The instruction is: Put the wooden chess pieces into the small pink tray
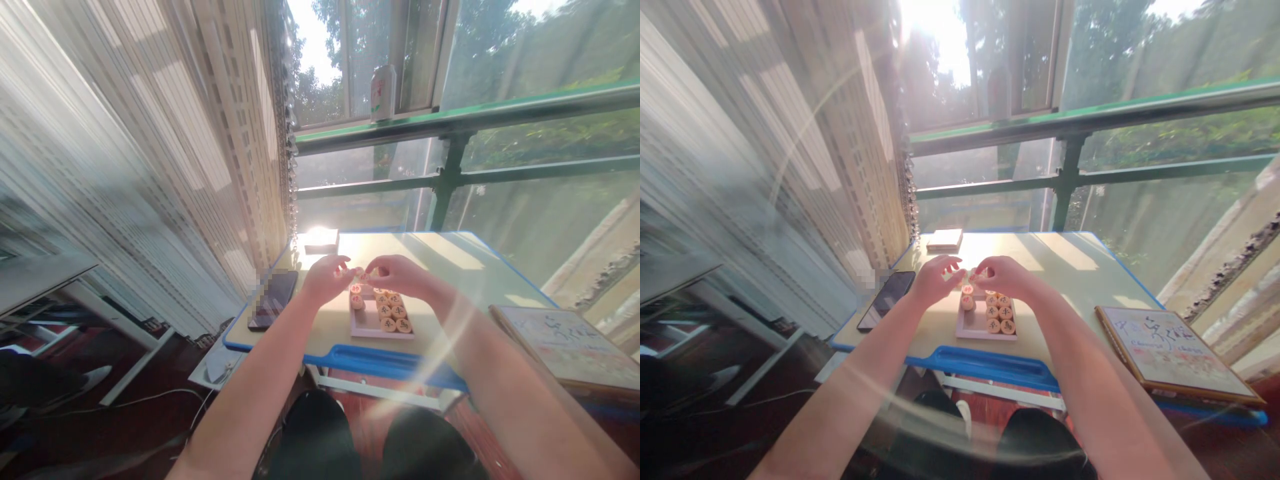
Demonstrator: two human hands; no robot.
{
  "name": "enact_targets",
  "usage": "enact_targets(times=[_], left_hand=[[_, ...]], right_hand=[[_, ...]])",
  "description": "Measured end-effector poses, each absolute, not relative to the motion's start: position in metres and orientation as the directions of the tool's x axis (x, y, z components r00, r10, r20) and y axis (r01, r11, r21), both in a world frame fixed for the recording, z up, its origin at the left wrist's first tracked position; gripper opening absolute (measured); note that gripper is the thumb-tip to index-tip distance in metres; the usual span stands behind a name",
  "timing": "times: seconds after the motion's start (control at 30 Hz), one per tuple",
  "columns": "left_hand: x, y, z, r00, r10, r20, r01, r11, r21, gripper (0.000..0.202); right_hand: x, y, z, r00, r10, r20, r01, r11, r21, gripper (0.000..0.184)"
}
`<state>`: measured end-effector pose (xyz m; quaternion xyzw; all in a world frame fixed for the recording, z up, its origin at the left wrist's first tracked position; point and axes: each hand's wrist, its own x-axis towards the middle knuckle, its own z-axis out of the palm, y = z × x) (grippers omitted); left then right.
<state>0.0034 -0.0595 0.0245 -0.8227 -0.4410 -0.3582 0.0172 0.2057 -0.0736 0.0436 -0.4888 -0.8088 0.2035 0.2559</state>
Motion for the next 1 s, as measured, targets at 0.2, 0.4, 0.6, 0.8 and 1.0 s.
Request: enact_targets(times=[0.2,0.4,0.6,0.8,1.0], left_hand=[[-0.017,-0.083,0.008,0.286,0.793,0.538,0.725,-0.547,0.419,0.023],[-0.005,-0.107,-0.001,0.384,0.810,0.443,0.801,-0.531,0.276,0.017],[0.001,-0.108,0.003,0.397,0.818,0.417,0.820,-0.520,0.239,0.023],[-0.005,-0.105,0.000,0.404,0.820,0.405,0.813,-0.525,0.252,0.023],[-0.004,-0.106,-0.001,0.405,0.812,0.420,0.803,-0.536,0.261,0.024]], right_hand=[[0.185,-0.102,0.053,-0.537,0.844,-0.019,0.810,0.508,-0.293,0.026],[0.179,-0.110,0.049,-0.548,0.831,-0.098,0.832,0.528,-0.170,0.026],[0.174,-0.114,0.048,-0.527,0.842,-0.118,0.846,0.505,-0.171,0.023],[0.173,-0.118,0.052,-0.530,0.838,-0.133,0.844,0.505,-0.180,0.023],[0.173,-0.118,0.047,-0.581,0.814,-0.026,0.809,0.573,-0.133,0.022]])
